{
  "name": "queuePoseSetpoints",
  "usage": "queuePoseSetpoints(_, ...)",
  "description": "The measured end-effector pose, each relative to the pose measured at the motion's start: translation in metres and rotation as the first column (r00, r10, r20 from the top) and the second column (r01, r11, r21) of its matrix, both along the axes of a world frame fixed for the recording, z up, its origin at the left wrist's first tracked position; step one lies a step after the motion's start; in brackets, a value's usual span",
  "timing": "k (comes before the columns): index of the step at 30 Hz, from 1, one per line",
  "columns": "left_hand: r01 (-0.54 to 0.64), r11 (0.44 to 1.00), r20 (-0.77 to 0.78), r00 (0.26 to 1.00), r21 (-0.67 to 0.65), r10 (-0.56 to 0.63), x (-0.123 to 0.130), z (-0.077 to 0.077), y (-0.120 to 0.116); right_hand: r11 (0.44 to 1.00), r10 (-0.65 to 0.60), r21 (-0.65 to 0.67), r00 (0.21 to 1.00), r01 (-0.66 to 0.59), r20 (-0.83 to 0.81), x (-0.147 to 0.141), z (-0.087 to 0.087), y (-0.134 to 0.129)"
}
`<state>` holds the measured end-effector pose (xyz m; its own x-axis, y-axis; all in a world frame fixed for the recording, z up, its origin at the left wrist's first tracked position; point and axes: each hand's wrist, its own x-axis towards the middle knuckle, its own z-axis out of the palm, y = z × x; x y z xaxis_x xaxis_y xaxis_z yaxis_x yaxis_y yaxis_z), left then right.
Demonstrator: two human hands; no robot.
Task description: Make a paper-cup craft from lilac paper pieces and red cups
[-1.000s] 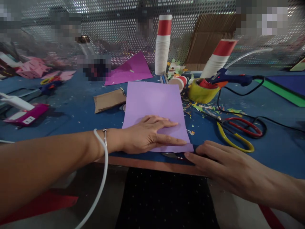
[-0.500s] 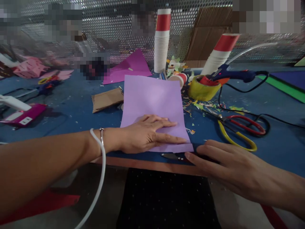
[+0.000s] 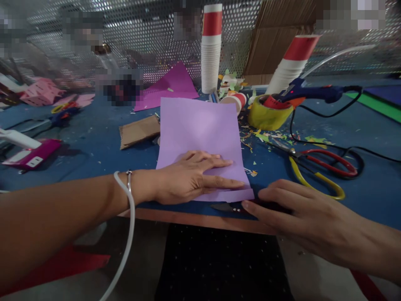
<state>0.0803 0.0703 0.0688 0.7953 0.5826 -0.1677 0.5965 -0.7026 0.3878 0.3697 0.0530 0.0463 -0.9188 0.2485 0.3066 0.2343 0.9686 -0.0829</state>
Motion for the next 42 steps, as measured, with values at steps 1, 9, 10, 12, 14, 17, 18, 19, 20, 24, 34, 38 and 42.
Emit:
queuePoseSetpoints(1, 0.001, 1.0, 0.0, 1.0, 0.003, -0.001, 0.0, 0.0, 0.0, 1.0, -0.014, -0.026, 1.0, 0.014, -0.008, 0.001, -0.001, -0.001)
queuePoseSetpoints(9, 0.004, 1.0, 0.026, 1.0, 0.024, -0.005, 0.0, -0.003, 0.0, 0.998, 0.038, -0.053, 0.999, -0.039, -0.022, -0.006, -0.001, -0.003)
queuePoseSetpoints(10, 0.006, 1.0, 0.035, 0.999, 0.029, -0.007, 0.0, -0.003, 0.0, 0.998, 0.048, -0.045, 0.999, -0.049, -0.019, -0.008, -0.001, -0.002)
queuePoseSetpoints(12, 0.009, 1.0, 0.043, 0.999, 0.028, -0.01, 0.0, -0.003, 0.0, 0.997, 0.06, -0.043, 0.998, -0.061, -0.019, -0.011, 0.0, -0.002)
queuePoseSetpoints(14, 0.006, 1.0, 0.046, 0.999, 0.025, -0.007, 0.0, -0.003, 0.0, 0.997, 0.064, -0.051, 0.998, -0.065, -0.022, -0.013, 0.0, -0.002)
queuePoseSetpoints(17, 0.001, 1.0, 0.036, 0.999, 0.022, -0.002, 0.0, -0.003, 0.0, 0.995, 0.067, -0.072, 0.997, -0.069, -0.029, -0.013, -0.001, -0.003)
queuePoseSetpoints(18, 0.0, 1.0, 0.034, 0.999, 0.023, 0.0, 0.0, -0.003, 0.0, 0.994, 0.071, -0.077, 0.997, -0.073, -0.026, -0.013, -0.002, -0.003)
queuePoseSetpoints(19, -0.001, 1.0, 0.029, 1.0, 0.021, 0.001, 0.0, -0.003, 0.0, 0.994, 0.074, -0.077, 0.997, -0.076, -0.025, -0.013, -0.002, -0.004)
queuePoseSetpoints(20, -0.002, 1.0, 0.024, 1.0, 0.018, 0.002, 0.001, -0.003, 0.0, 0.995, 0.078, -0.068, 0.997, -0.079, -0.023, -0.013, -0.002, -0.004)
queuePoseSetpoints(24, -0.001, 1.0, -0.007, 1.0, 0.009, 0.001, 0.001, -0.002, 0.0, 0.998, 0.057, -0.02, 0.998, -0.058, -0.03, -0.018, -0.002, -0.007)
queuePoseSetpoints(34, 0.041, 0.997, -0.028, 0.999, 0.06, -0.039, 0.0, -0.003, 0.002, 0.999, 0.035, 0.005, 0.999, -0.034, -0.038, -0.03, 0.005, -0.011)
queuePoseSetpoints(38, 0.052, 0.995, -0.03, 0.998, 0.082, -0.049, -0.002, -0.006, 0.003, 1.0, -0.022, 0.003, 0.998, 0.023, -0.062, -0.035, 0.003, -0.015)
queuePoseSetpoints(42, 0.064, 0.994, -0.048, 0.997, 0.083, -0.06, -0.002, -0.005, 0.003, 0.995, -0.098, -0.01, 0.988, 0.097, -0.119, -0.037, 0.001, -0.021)
